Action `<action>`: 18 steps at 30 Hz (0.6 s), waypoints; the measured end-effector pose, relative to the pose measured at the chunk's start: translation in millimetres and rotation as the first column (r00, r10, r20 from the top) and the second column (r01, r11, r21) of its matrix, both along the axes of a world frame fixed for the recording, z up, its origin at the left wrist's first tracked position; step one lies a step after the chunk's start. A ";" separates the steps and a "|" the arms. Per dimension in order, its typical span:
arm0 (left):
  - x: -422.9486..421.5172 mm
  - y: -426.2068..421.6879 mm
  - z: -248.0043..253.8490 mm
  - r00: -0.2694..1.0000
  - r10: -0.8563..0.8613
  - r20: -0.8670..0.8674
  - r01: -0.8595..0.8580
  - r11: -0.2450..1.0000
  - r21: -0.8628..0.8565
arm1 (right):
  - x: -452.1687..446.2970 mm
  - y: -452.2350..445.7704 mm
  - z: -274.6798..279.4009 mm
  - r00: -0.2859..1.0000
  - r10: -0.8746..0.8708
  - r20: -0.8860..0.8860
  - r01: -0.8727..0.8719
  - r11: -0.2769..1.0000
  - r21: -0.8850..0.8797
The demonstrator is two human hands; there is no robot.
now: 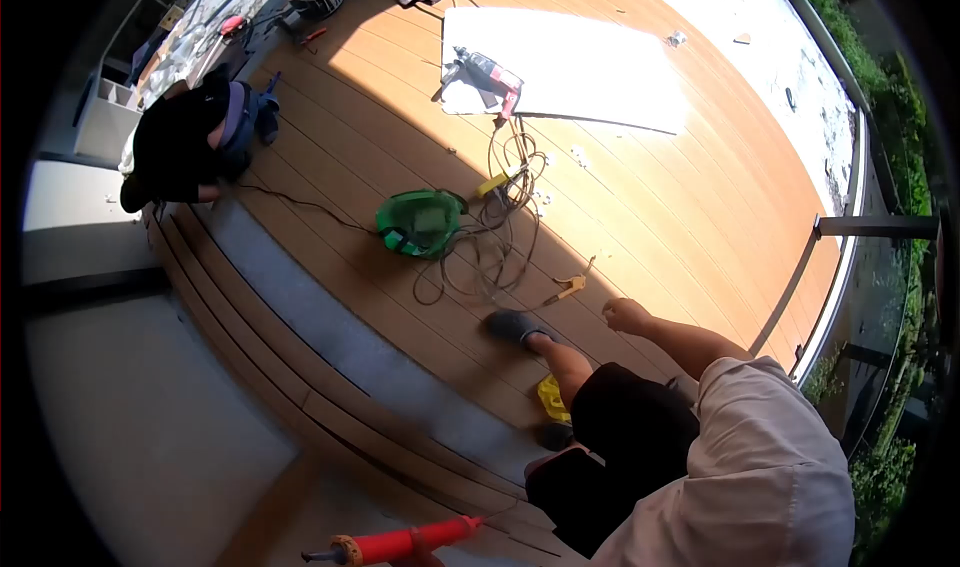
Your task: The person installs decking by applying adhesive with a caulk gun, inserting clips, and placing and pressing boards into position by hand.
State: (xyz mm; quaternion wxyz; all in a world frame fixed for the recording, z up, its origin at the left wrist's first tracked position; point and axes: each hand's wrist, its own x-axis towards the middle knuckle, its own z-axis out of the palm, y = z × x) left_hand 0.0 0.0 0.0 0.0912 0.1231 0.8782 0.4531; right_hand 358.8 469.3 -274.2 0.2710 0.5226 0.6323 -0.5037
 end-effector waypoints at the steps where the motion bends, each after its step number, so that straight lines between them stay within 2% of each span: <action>1: 2.5 24.9 31.6 0.985 0.124 0.123 -0.130 0.990 0.049 | -0.5 -5.3 9.3 0.996 -0.080 -0.025 0.082 0.995 0.059; 2: -0.8 28.9 48.5 0.990 0.109 0.093 -0.114 0.992 0.050 | 1.7 -14.5 14.6 0.986 -0.159 -0.058 0.165 0.980 0.110; 3: -70.8 96.5 -70.3 0.987 0.099 0.128 -0.111 0.990 0.091 | -54.4 69.7 -82.9 0.991 -0.133 -0.024 0.135 0.971 0.195; 5: -114.6 118.3 -108.2 0.991 0.096 0.089 -0.102 0.993 0.059 | -72.5 95.5 -132.5 0.991 -0.130 0.034 0.120 0.969 0.216; 7: -150.6 119.9 -139.9 0.994 0.088 0.057 -0.088 0.996 0.000 | -64.3 92.0 -208.8 0.987 0.114 0.112 -0.149 0.909 0.390; 8: -167.7 125.1 -162.1 0.996 0.080 0.042 -0.079 0.997 -0.016 | -62.7 102.4 -237.5 0.948 0.279 0.153 -0.318 0.852 0.416; 10: -188.9 137.9 -211.9 0.996 0.075 0.039 -0.073 0.997 -0.030 | -80.4 123.6 -293.9 0.935 0.291 0.203 -0.352 0.832 0.430; 12: -207.6 146.4 -265.6 0.995 0.068 0.072 -0.068 0.998 -0.003 | -111.3 135.7 -322.2 0.964 0.124 0.236 -0.223 0.861 0.457; 14: -230.7 148.5 -312.6 0.989 0.057 0.133 -0.067 0.996 0.066 | -126.4 157.9 -370.1 0.960 0.088 0.266 -0.222 0.819 0.529; 15: -246.3 146.8 -327.6 0.984 0.058 0.171 -0.079 0.989 0.122 | -127.6 169.1 -403.4 0.958 0.081 0.276 -0.229 0.796 0.560; 17: -276.8 136.9 -349.0 0.963 -0.007 0.271 -0.072 0.958 0.279 | -147.0 184.5 -433.7 0.979 -0.041 0.199 -0.105 0.737 0.667; 18: -308.8 88.6 -386.8 0.987 -0.082 0.135 0.060 0.985 0.161 | -144.1 196.6 -462.3 0.984 -0.098 0.149 -0.043 0.680 0.732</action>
